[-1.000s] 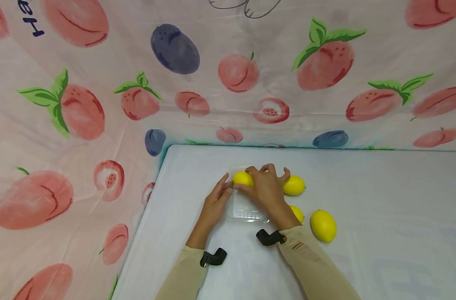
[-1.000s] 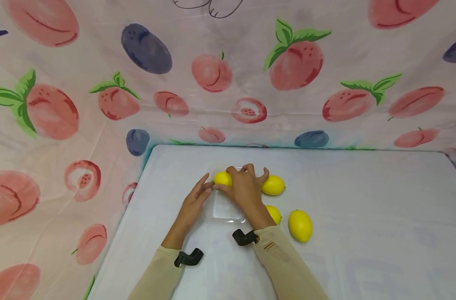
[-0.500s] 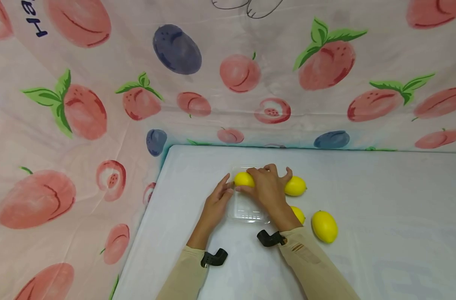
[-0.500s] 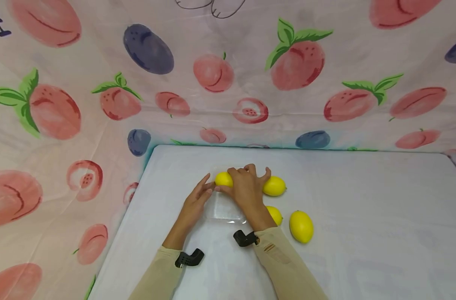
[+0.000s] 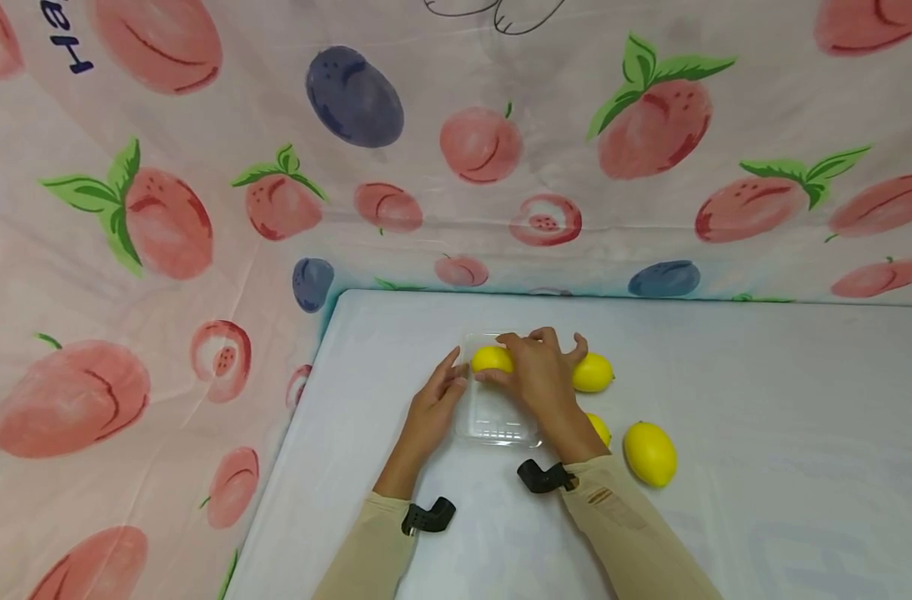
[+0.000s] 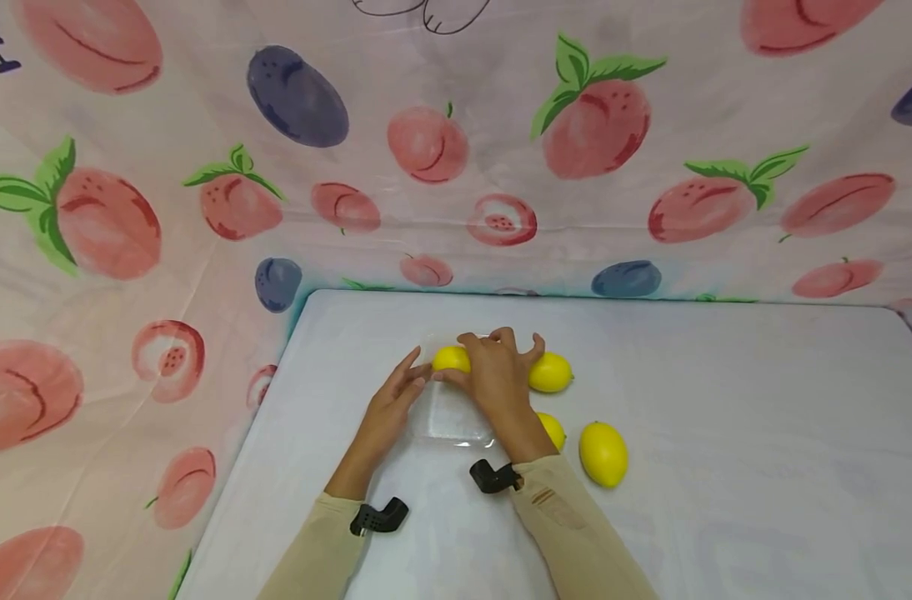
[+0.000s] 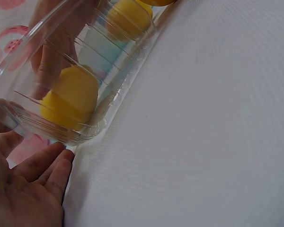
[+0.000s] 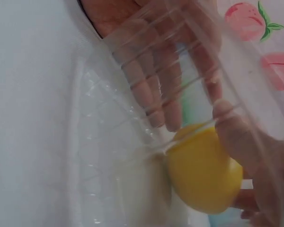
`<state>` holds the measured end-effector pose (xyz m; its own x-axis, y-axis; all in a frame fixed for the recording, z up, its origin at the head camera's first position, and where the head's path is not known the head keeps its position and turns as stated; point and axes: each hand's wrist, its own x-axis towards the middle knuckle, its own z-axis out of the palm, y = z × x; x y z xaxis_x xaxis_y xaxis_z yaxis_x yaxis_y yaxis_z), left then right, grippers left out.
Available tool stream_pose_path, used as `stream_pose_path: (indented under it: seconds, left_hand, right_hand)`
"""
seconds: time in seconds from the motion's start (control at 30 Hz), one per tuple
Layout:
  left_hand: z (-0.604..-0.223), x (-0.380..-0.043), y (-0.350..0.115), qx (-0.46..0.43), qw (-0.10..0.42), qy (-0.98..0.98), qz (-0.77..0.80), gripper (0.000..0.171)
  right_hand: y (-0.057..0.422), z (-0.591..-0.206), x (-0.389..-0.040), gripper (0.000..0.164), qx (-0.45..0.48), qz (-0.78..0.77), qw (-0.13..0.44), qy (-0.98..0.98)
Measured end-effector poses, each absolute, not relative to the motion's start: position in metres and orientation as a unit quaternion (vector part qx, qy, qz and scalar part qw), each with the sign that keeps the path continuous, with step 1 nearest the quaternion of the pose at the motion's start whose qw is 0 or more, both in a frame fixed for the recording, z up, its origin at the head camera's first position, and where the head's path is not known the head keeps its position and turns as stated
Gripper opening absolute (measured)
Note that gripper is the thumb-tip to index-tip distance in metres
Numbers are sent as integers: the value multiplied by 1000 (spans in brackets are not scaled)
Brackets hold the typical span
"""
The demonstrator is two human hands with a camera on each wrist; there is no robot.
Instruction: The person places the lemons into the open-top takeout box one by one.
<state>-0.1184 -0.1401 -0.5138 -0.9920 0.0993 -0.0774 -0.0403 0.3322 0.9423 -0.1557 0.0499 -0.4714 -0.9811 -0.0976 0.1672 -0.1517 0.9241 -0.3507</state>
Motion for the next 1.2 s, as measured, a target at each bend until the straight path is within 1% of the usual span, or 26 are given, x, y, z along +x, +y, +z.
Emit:
stream_pose_path:
  seconds: [0.23, 0.4, 0.63, 0.73, 1.0, 1.2]
  left_hand:
    - [-514, -118, -139, 18, 59, 819, 571, 51]
    - [-514, -117, -140, 13, 58, 819, 571, 50]
    - [-514, -118, -139, 12, 60, 817, 574, 50]
    - [-513, -118, -140, 12, 58, 819, 570, 50]
    - [-513, -117, -140, 12, 57, 819, 571, 50]
    - [-513, -117, -138, 14, 60, 816, 575, 51]
  right_hand:
    - [58, -456, -151, 72, 60, 201, 60, -976]
    - [67, -444, -149, 72, 63, 241, 46, -967]
    - [92, -430, -143, 59, 65, 288, 42, -955]
    - [104, -428, -141, 57, 61, 296, 47, -952]
    - [134, -426, -138, 62, 37, 299, 28, -953]
    - [153, -429, -136, 72, 28, 296, -12, -955]
